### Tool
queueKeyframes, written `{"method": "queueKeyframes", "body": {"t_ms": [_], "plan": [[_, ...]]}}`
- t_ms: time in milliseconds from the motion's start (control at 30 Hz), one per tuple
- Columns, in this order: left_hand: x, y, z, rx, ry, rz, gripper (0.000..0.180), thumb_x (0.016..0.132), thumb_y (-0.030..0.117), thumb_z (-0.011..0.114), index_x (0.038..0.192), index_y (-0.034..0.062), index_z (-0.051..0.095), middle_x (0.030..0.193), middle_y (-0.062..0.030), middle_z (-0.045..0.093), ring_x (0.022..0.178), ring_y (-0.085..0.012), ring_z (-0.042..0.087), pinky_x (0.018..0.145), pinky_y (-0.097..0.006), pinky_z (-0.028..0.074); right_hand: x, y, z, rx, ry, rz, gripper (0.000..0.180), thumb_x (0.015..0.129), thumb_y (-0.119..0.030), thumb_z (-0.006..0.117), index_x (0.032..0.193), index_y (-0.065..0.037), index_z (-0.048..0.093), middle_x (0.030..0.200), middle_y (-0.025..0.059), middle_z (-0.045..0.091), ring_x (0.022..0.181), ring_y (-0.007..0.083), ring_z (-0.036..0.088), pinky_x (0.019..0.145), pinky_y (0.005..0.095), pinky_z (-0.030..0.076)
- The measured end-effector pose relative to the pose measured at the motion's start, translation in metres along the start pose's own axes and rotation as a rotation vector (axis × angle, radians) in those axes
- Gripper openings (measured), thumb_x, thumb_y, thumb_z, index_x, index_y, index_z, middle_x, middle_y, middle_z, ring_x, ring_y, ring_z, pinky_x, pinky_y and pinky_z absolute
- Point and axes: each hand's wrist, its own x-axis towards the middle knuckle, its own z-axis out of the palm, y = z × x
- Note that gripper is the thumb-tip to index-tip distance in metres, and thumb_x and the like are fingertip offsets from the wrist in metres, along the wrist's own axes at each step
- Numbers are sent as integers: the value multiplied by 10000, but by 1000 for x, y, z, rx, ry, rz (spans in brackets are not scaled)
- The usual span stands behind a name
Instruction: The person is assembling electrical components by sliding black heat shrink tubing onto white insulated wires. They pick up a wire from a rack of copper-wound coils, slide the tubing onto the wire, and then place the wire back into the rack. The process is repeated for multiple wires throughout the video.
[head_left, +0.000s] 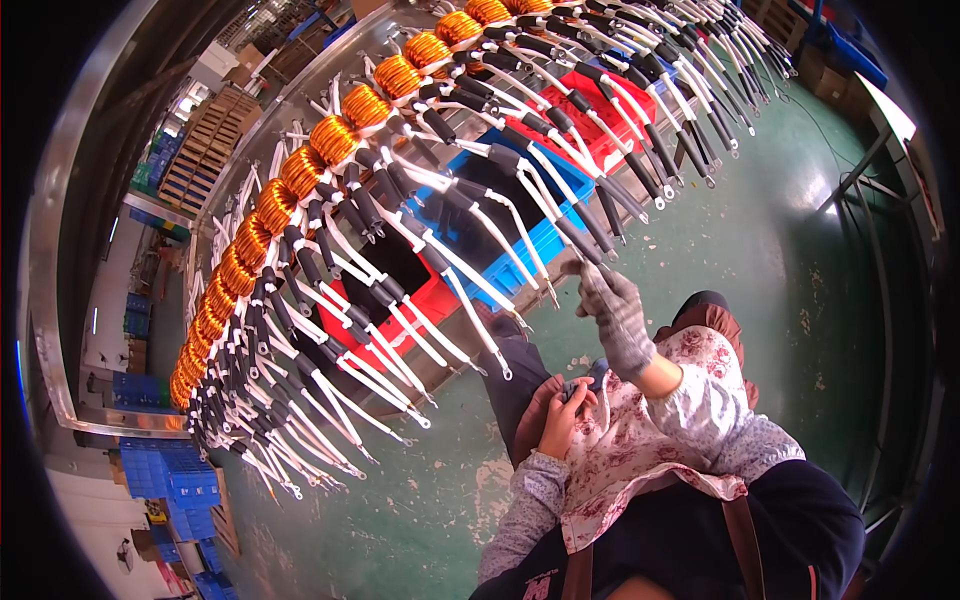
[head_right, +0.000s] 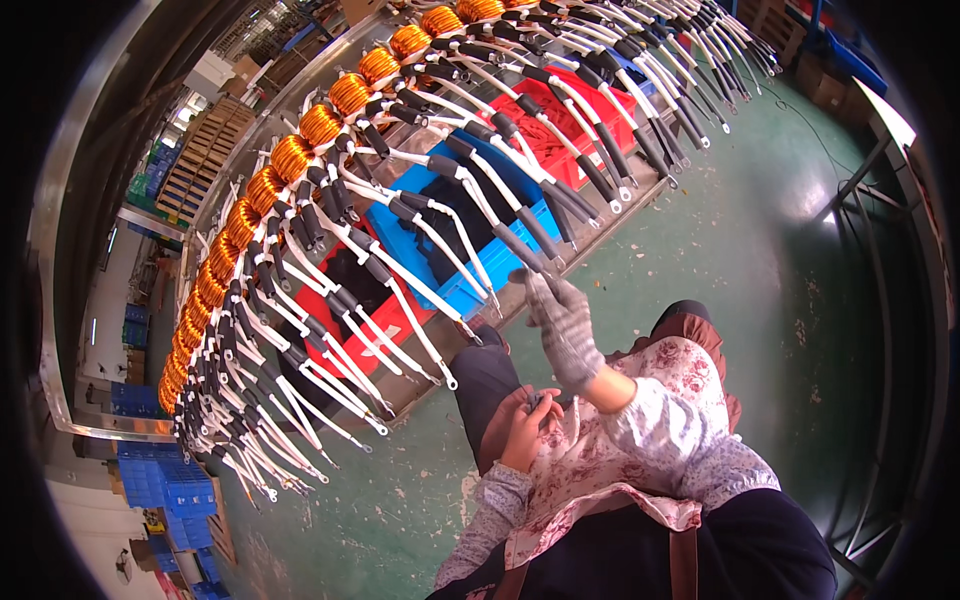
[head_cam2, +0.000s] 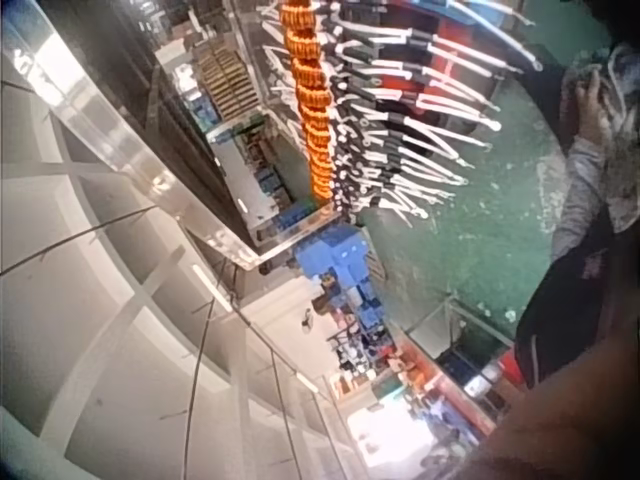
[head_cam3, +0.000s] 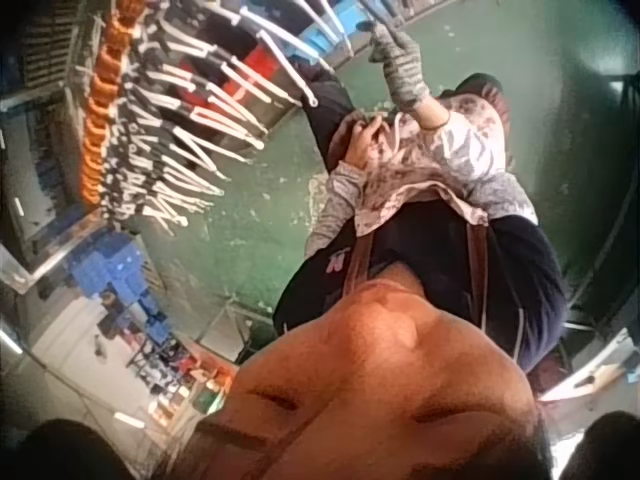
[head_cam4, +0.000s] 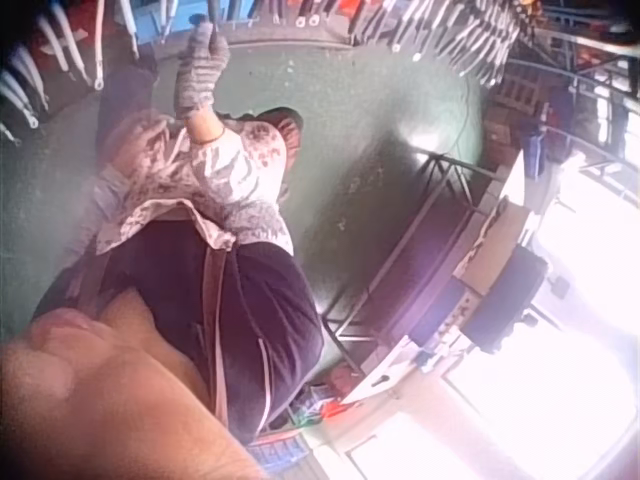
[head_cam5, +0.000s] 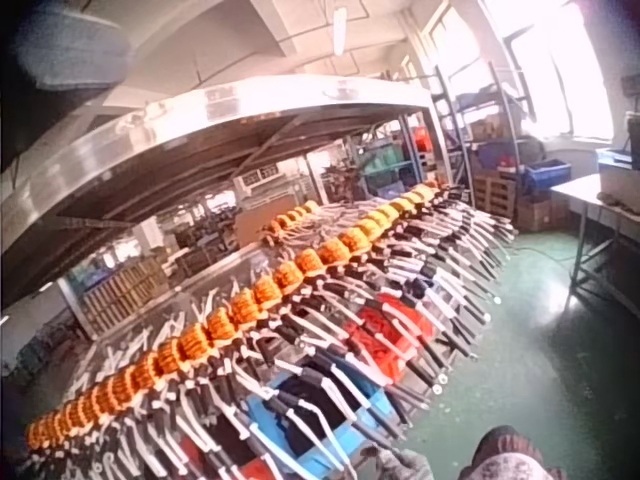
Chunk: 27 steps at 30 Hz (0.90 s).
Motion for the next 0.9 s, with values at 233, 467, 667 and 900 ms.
{"method": "queueKeyframes", "body": {"t_ms": [233, 467, 667, 900], "plan": [[0, -3, -4, -12, 21, 1, 275, 928, 240, 536, 1077, 10, 557, 752, -38, 595, 542, -46, 489, 439, -164, 281, 39, 54, -14, -81, 201, -275, 215, 907, -188, 583, 1031, -12, 598, 732, -37, 531, 643, 45, 459, 534, 205, 373], [0, 4, 4, 45, 31, -37, 253, 921, 240, 543, 1054, 26, 573, 705, -6, 567, 525, -37, 456, 450, -169, 279, 45, 27, -6, 94, 68, -164, 236, 865, -151, 537, 1034, -4, 612, 732, -30, 546, 614, 46, 469, 563, 214, 420], [-38, 70, 45, 92, -66, 148, 228, 933, 207, 514, 1015, 2, 571, 632, 12, 486, 513, -58, 397, 469, -196, 274, 23, 24, -6, -53, -18, -103, 331, 914, -302, 555, 1013, 4, 633, 664, -9, 549, 588, 59, 457, 545, 223, 390], [-49, 177, 80, 180, -41, 600, 313, 935, 173, 530, 1214, 40, 480, 617, 27, 444, 507, -34, 397, 447, -179, 297, -28, -10, 16, -523, 114, -515, 180, 855, -118, 602, 967, 15, 647, 767, 156, 628, 664, 264, 599, 628, 347, 467]]}}
